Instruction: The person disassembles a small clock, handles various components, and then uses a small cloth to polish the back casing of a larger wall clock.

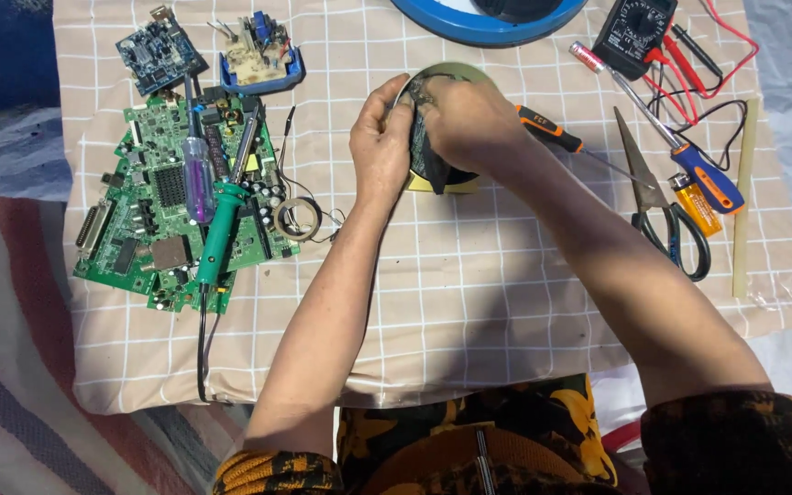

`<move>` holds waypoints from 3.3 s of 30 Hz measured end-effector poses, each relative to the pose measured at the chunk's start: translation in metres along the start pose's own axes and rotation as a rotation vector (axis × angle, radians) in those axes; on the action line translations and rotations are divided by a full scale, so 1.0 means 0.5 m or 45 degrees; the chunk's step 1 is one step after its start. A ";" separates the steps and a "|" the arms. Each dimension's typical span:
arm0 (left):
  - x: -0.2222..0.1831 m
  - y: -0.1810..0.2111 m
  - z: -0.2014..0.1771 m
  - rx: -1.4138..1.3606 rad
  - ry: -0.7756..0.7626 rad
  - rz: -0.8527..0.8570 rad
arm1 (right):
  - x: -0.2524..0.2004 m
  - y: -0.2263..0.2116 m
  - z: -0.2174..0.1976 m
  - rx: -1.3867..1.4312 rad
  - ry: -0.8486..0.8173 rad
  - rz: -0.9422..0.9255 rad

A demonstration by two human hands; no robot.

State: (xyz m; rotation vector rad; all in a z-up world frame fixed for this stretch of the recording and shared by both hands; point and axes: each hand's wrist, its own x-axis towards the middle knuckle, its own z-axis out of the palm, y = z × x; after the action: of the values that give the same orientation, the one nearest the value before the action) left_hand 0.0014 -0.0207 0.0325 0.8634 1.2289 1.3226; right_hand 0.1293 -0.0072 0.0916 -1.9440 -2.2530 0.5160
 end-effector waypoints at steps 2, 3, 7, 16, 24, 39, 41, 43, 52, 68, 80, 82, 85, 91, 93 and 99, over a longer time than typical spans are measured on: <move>0.001 -0.006 -0.004 0.008 0.003 0.037 | -0.010 -0.024 -0.028 0.072 -0.093 0.068; 0.004 -0.006 -0.002 0.013 0.000 0.084 | -0.013 -0.035 -0.046 0.142 -0.175 0.135; 0.004 -0.009 -0.002 0.033 -0.025 0.133 | -0.015 -0.029 -0.082 0.311 -0.308 0.155; 0.024 -0.028 -0.005 -0.161 0.029 0.116 | -0.043 0.032 0.070 -0.817 0.612 -0.684; 0.013 -0.005 -0.007 -0.140 0.031 0.064 | -0.194 0.011 -0.059 -0.131 -0.202 -0.481; 0.008 -0.005 -0.007 -0.098 0.005 0.108 | -0.265 0.159 -0.138 -0.227 -0.570 0.216; 0.010 -0.007 -0.005 -0.111 0.002 0.108 | -0.275 0.113 -0.165 -0.238 -0.413 0.283; 0.010 -0.010 -0.006 -0.120 -0.004 0.110 | -0.263 0.084 -0.166 -0.243 -0.252 0.349; 0.024 -0.030 -0.006 -0.245 -0.009 0.141 | -0.083 0.049 0.039 -0.119 0.523 -0.569; 0.016 -0.030 -0.005 -0.122 -0.036 0.259 | -0.061 0.053 0.078 0.095 0.604 -0.434; 0.003 0.005 0.001 -0.063 0.022 0.024 | -0.077 0.065 0.056 0.183 0.488 -0.403; -0.003 0.017 -0.001 0.004 0.035 -0.033 | -0.092 0.069 0.033 0.226 0.426 -0.371; -0.003 0.013 0.000 -0.074 -0.024 -0.085 | -0.110 0.107 0.018 0.293 0.749 -0.552; 0.023 -0.037 -0.013 -0.132 -0.092 0.081 | -0.154 0.126 0.033 0.594 0.695 0.073; 0.024 -0.036 -0.014 -0.173 -0.096 0.125 | -0.150 0.158 0.095 1.024 0.779 -0.031; 0.030 -0.032 -0.022 -0.221 -0.089 0.161 | -0.201 0.158 0.104 0.665 0.724 0.102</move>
State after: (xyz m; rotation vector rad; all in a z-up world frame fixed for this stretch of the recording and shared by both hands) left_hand -0.0079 -0.0098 0.0124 0.8664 1.0030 1.4642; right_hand 0.2040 -0.1056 0.0299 -1.6437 -1.5134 0.4304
